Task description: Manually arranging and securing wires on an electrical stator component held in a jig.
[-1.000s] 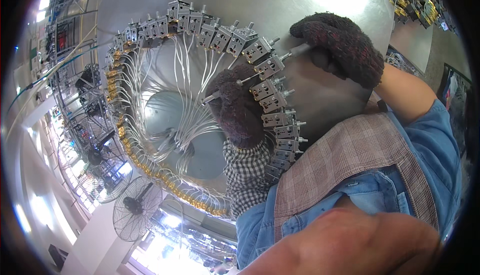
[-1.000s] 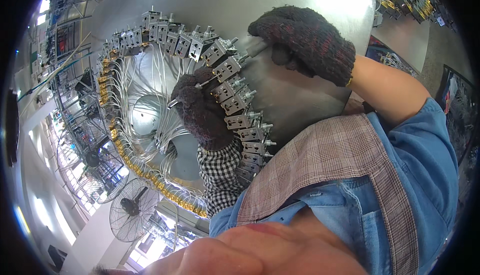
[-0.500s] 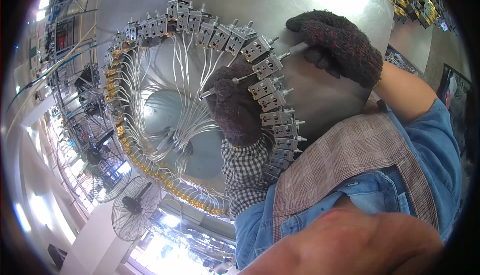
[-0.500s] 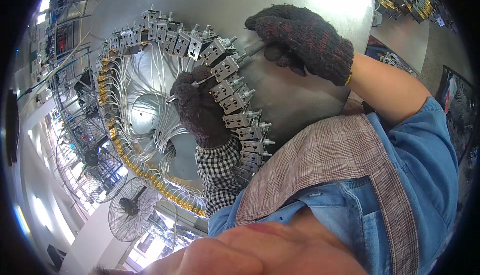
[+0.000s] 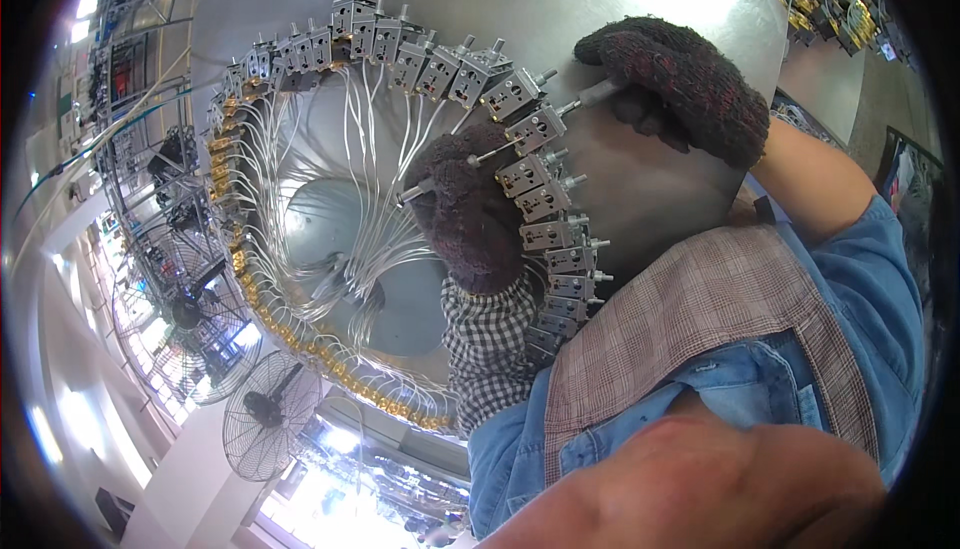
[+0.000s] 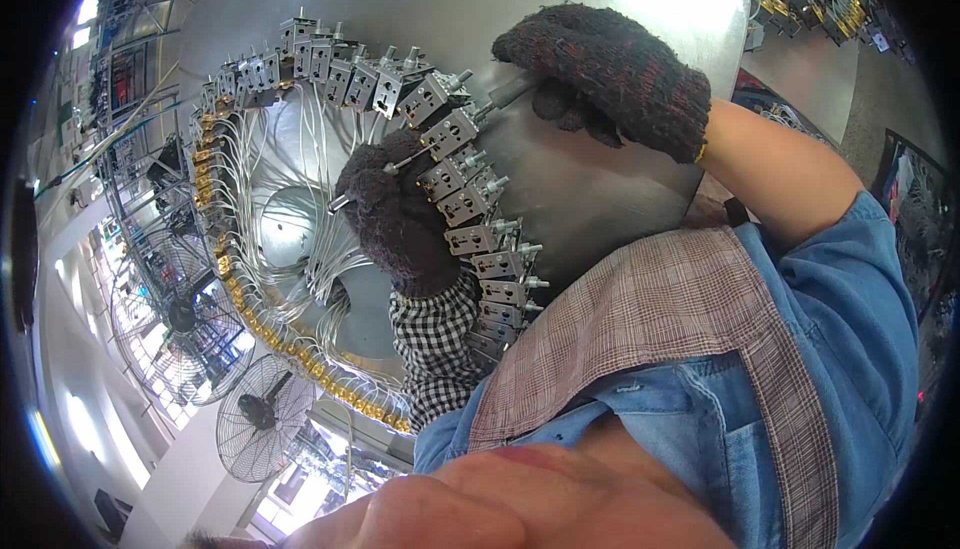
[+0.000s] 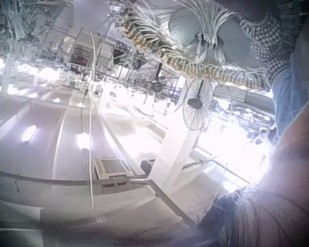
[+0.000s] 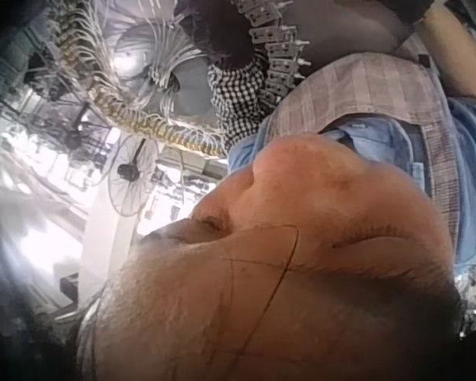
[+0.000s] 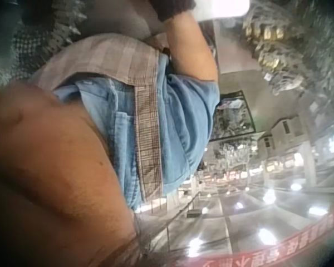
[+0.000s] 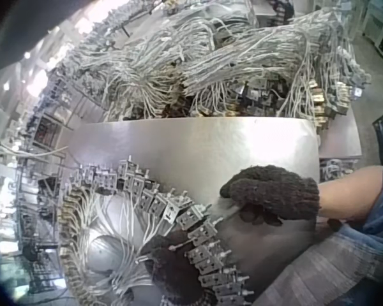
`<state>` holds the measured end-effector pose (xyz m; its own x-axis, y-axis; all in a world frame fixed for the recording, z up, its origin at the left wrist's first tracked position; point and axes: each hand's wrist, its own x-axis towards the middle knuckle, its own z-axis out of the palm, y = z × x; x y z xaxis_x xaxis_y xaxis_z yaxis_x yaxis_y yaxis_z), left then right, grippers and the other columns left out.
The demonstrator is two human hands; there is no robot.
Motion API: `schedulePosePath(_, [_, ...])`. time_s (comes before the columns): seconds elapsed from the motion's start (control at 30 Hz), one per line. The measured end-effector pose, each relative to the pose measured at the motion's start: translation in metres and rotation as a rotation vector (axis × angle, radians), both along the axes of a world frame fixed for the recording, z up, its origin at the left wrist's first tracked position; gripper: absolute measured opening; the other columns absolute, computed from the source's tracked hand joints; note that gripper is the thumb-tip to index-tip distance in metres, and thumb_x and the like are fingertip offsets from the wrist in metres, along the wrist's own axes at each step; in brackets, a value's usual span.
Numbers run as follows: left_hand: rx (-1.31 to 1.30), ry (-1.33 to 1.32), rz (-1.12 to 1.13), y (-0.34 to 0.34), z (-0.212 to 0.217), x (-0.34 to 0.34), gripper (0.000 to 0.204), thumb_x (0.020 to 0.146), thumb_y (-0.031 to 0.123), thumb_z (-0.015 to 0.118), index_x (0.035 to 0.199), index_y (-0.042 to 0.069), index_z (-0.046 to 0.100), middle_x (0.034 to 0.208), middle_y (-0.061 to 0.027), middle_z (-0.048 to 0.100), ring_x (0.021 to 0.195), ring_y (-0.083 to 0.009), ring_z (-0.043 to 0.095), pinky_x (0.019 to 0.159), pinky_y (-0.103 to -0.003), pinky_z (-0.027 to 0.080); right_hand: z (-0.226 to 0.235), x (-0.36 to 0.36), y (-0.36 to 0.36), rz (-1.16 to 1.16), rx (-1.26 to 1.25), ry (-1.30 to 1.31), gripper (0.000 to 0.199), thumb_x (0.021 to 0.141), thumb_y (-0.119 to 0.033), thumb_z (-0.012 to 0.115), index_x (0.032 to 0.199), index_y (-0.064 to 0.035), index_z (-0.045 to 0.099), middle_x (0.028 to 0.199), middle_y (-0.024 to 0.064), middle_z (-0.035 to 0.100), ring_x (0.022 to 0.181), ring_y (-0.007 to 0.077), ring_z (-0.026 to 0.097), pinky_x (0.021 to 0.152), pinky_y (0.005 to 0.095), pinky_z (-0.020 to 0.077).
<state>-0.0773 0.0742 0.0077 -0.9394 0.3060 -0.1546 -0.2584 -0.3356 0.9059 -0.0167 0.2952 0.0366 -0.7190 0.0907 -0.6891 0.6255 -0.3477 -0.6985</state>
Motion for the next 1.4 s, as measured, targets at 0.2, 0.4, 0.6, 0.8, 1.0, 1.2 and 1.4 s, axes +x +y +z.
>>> schedulePosePath(0.2, [-0.048,-0.017,0.074,0.012,0.010,0.002,0.015,0.077,0.011,0.055,0.083,-0.003,0.053,0.086,-0.0193,0.058,0.082,-0.0277,0.059,0.070,-0.035,0.053,-0.002,0.001,-0.002,-0.040,-0.026,0.075,0.036,0.087,-0.033,0.048,0.109,-0.0060,0.055,0.073,0.0049,0.056,0.051,0.0066,0.050,0.036,0.0167,0.0379])
schedulePosePath(0.4, [-0.173,-0.007,0.087,0.003,0.005,0.001,0.022,0.079,0.015,0.053,0.087,-0.005,0.055,0.084,-0.0182,0.059,0.078,-0.0254,0.060,0.068,-0.033,0.053,0.001,-0.001,-0.006,-0.088,-0.014,0.077,0.036,0.086,-0.034,0.048,0.109,-0.0059,0.055,0.071,0.0044,0.055,0.050,0.0059,0.049,0.035,0.0169,0.0364])
schedulePosePath(0.6, [-0.297,-0.037,0.086,0.002,0.006,0.001,0.026,0.078,0.020,0.053,0.082,-0.006,0.054,0.081,-0.0149,0.059,0.065,-0.0153,0.059,0.057,-0.025,0.050,0.001,-0.002,-0.005,-0.077,-0.031,0.009,0.037,0.085,-0.035,0.050,0.109,-0.0069,0.056,0.072,0.0041,0.054,0.050,0.0062,0.049,0.036,0.0171,0.0359])
schedulePosePath(0.8, [-0.144,-0.095,0.053,0.004,0.006,-0.002,0.023,0.079,0.016,0.050,0.083,-0.006,0.051,0.082,-0.0165,0.059,0.063,-0.0135,0.058,0.052,-0.019,0.046,-0.016,0.005,0.001,-0.093,-0.187,0.087,0.033,0.085,-0.025,0.053,0.112,-0.0054,0.054,0.084,0.0062,0.061,0.058,0.0070,0.053,0.041,0.0181,0.0416])
schedulePosePath(1.0, [-0.017,-0.036,0.055,-0.004,-0.004,0.000,0.023,0.082,0.014,0.048,0.085,-0.008,0.049,0.087,-0.0214,0.058,0.070,-0.0223,0.061,0.059,-0.026,0.053,-0.014,0.004,0.002,-0.102,-0.211,0.136,0.033,0.083,-0.014,0.053,0.114,-0.0023,0.052,0.101,0.0068,0.060,0.067,0.0071,0.054,0.054,0.0169,0.0457])
schedulePosePath(1.2, [0.008,-0.017,0.042,-0.014,0.018,-0.005,0.029,0.084,0.018,0.054,0.098,-0.008,0.050,0.092,-0.0214,0.058,0.082,-0.0302,0.061,0.073,-0.040,0.054,-0.011,0.018,0.006,-0.135,-0.006,0.183,0.036,0.082,-0.017,0.051,0.117,-0.0049,0.051,0.074,0.0065,0.056,0.053,0.0093,0.050,0.047,0.0205,0.0423])
schedulePosePath(1.4, [0.027,-0.120,-0.023,-0.044,0.016,0.007,0.030,0.085,0.018,0.053,0.105,-0.004,0.049,0.098,-0.0212,0.058,0.093,-0.0339,0.059,0.079,-0.042,0.053,-0.001,0.028,-0.016,-0.116,-0.019,0.236,0.038,0.083,-0.019,0.053,0.118,-0.0044,0.049,0.074,0.0059,0.056,0.053,0.0089,0.049,0.046,0.0218,0.0421])
